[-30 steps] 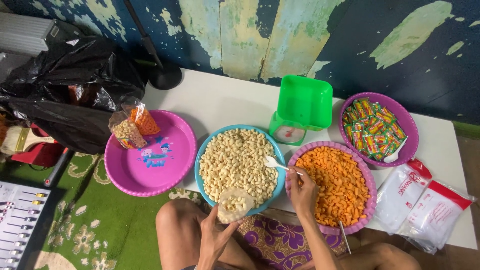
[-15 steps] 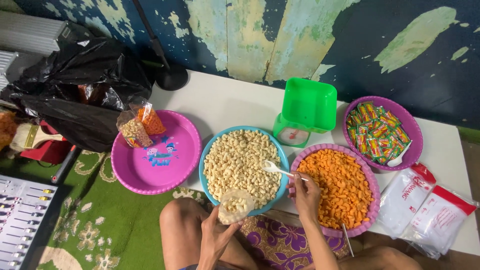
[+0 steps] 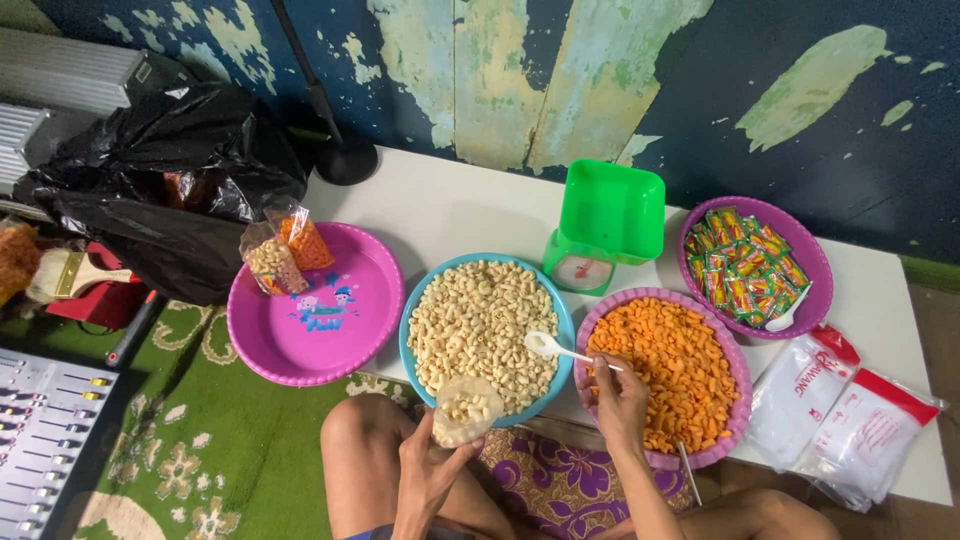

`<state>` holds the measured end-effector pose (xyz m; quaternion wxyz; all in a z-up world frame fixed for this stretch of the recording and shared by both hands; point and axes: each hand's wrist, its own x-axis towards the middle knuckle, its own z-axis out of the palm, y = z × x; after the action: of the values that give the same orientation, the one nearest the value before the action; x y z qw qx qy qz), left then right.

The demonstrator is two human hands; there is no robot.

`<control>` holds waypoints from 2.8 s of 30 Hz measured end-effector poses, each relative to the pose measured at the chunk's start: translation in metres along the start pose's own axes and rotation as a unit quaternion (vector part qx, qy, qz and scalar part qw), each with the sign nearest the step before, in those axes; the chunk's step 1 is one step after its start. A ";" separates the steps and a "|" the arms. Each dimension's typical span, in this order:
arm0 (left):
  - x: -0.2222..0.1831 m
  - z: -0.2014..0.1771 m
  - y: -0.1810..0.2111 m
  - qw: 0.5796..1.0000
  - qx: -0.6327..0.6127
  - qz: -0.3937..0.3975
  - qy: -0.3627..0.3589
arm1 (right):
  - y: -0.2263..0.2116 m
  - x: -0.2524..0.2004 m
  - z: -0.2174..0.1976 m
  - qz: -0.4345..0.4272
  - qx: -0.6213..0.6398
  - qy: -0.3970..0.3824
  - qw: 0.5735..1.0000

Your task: Filling small plastic bags with macaroni using a spoon from a large bowl.

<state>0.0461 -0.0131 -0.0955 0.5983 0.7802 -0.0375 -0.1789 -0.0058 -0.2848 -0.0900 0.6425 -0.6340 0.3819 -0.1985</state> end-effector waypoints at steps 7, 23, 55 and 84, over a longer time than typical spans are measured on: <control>-0.002 -0.010 -0.001 1.000 0.018 -0.009 0.013 | 0.002 0.002 0.020 -0.117 -0.149 -0.039 0.981; 0.002 -0.009 -0.007 1.000 0.021 0.015 0.003 | 0.021 0.002 0.022 0.016 0.019 -0.016 1.000; -0.052 0.004 0.049 0.984 0.039 0.122 -0.128 | -0.126 -0.156 -0.047 -0.630 -0.297 -0.080 0.713; -0.033 -0.025 -0.006 0.998 0.026 0.033 0.051 | 0.019 -0.038 -0.044 -0.219 -0.270 0.013 0.938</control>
<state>0.0228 0.0201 -0.0879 0.5844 0.8020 -0.0369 -0.1179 -0.0668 -0.2832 -0.0947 0.3830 -0.8487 0.2812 -0.2322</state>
